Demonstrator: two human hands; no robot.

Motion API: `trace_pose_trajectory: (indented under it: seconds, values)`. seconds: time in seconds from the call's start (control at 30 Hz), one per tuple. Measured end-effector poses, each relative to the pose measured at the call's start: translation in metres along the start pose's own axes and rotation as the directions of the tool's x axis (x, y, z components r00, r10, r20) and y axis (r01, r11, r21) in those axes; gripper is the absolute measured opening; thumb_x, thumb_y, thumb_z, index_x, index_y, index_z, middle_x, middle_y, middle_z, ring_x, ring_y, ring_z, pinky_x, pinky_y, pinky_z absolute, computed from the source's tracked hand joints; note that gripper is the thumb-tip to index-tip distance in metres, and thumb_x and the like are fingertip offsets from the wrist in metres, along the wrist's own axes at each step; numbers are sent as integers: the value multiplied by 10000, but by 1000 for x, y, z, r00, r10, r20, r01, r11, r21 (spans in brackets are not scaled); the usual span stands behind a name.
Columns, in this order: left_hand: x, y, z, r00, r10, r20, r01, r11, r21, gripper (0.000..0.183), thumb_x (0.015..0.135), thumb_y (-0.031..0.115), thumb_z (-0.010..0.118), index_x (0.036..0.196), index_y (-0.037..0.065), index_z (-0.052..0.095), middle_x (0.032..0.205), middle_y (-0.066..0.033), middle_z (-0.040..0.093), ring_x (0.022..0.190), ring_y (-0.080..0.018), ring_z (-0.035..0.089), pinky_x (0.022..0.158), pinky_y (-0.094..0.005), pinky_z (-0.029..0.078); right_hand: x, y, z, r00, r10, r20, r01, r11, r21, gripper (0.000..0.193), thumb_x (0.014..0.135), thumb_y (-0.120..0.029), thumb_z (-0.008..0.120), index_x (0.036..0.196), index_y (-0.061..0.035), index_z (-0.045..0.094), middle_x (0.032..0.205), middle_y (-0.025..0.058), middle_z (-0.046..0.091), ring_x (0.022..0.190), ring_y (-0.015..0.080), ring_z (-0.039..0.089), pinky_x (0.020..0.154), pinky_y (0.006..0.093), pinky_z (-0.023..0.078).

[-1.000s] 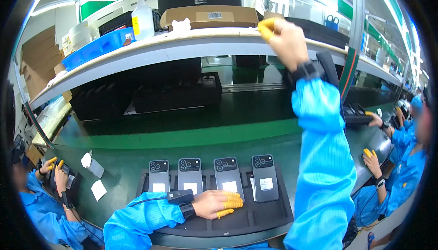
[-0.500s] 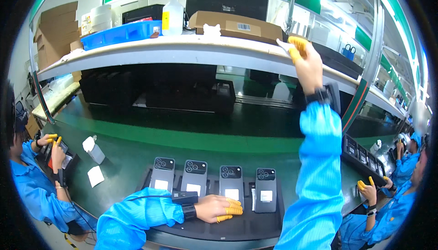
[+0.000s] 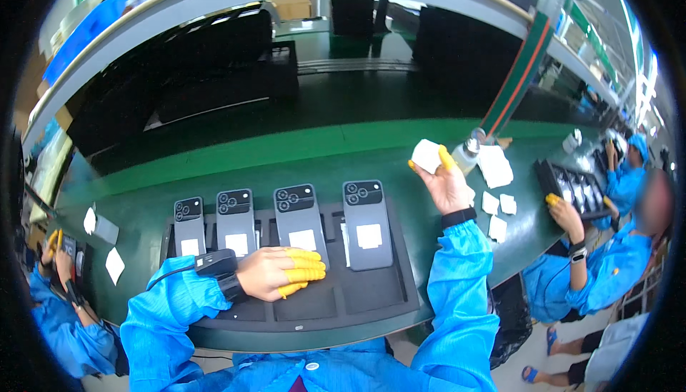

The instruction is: The person is cleaning the back panels and camera lenses of mobile phones on an assembly line.

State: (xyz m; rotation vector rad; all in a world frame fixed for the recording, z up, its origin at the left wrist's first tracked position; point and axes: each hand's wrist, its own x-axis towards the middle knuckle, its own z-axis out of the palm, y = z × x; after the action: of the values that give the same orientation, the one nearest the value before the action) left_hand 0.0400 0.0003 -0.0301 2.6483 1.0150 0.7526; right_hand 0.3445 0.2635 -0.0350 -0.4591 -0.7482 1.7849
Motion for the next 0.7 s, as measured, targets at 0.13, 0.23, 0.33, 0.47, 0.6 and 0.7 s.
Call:
trace_pose_trajectory:
  seconds: [0.13, 0.23, 0.33, 0.47, 0.6, 0.7]
  values:
    - [7, 3, -3, 1000, 6, 3, -6, 1000, 0, 366, 828, 85, 659, 1192, 116, 670, 1220, -58, 659, 1168, -259, 614, 963, -364, 517, -20, 8, 4, 993, -33, 114, 62, 963, -261, 327, 915, -8, 612, 1231, 43, 548, 1203, 132, 619, 1135, 258, 605, 1003, 423, 501]
    - [11, 7, -2, 1000, -28, 14, 28, 999, -26, 349, 815, 62, 664, 1161, 105, 687, 1192, -64, 674, 1153, -263, 624, 962, -362, 519, -30, 9, 18, 999, 25, -47, -39, 943, -329, 332, 920, -15, 605, 1240, 51, 544, 1196, 134, 619, 1119, 251, 611, 967, 389, 525]
    - [14, 10, -4, 999, -27, 39, 28, 999, -20, 345, 802, 47, 667, 1144, 92, 694, 1187, -71, 678, 1151, -267, 627, 968, -362, 513, -34, 12, 24, 997, 29, -69, -49, 950, -308, 323, 935, -22, 585, 1245, 58, 540, 1196, 142, 615, 1107, 252, 614, 934, 364, 537]
    - [14, 11, -6, 997, -42, 61, 43, 999, -11, 359, 793, 42, 669, 1149, 86, 692, 1192, -69, 676, 1155, -268, 625, 969, -360, 511, -37, 17, 26, 998, 41, -46, -51, 968, -247, 328, 934, 0, 572, 1252, 60, 523, 1210, 149, 609, 1118, 257, 612, 948, 366, 521]
    - [12, 10, -7, 998, -42, 41, 42, 999, -7, 368, 787, 40, 672, 1151, 87, 692, 1197, -66, 674, 1155, -266, 626, 968, -360, 513, -36, 21, 26, 996, 78, -51, -88, 968, -234, 344, 904, 77, 533, 1246, 61, 506, 1222, 157, 601, 1148, 259, 598, 980, 371, 490]
    - [9, 7, -7, 999, -41, 27, 41, 999, -3, 370, 785, 38, 674, 1151, 91, 692, 1201, -65, 672, 1154, -265, 626, 966, -360, 517, -34, 27, 24, 994, 95, -46, -104, 959, -263, 333, 906, 72, 533, 1238, 61, 509, 1224, 159, 599, 1153, 257, 594, 991, 370, 480]
